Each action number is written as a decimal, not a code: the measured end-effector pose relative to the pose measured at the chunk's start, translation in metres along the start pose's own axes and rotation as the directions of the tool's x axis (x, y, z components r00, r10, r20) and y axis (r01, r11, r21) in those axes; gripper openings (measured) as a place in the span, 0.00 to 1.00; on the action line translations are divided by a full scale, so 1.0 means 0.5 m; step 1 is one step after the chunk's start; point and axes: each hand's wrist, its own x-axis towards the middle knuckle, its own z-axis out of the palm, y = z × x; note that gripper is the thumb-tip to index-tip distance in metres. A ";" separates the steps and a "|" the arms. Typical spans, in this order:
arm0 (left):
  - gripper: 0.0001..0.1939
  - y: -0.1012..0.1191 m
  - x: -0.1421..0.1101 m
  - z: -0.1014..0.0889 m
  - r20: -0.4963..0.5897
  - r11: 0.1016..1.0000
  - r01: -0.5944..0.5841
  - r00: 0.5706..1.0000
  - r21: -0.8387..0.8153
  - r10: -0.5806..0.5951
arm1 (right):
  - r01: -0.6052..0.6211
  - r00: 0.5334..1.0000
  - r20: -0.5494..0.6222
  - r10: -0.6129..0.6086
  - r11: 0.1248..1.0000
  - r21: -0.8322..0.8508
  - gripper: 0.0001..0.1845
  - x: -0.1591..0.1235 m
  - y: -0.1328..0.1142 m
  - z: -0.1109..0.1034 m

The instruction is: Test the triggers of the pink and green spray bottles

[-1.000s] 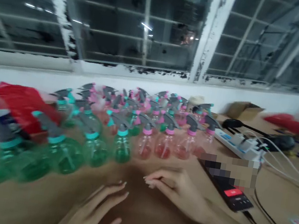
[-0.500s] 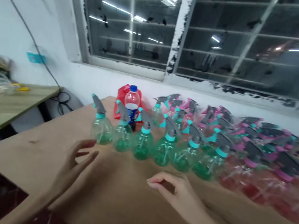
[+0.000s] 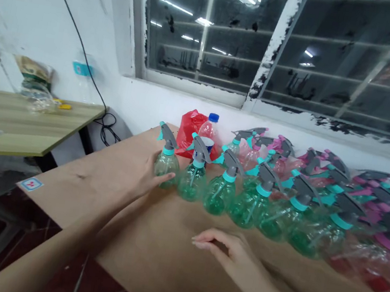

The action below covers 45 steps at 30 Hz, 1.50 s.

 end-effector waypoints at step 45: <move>0.45 0.473 -0.306 0.409 0.645 0.947 -0.304 0.704 -0.107 0.299 | -0.219 0.871 -0.473 0.132 0.967 -0.134 0.34 -0.376 0.118 -0.334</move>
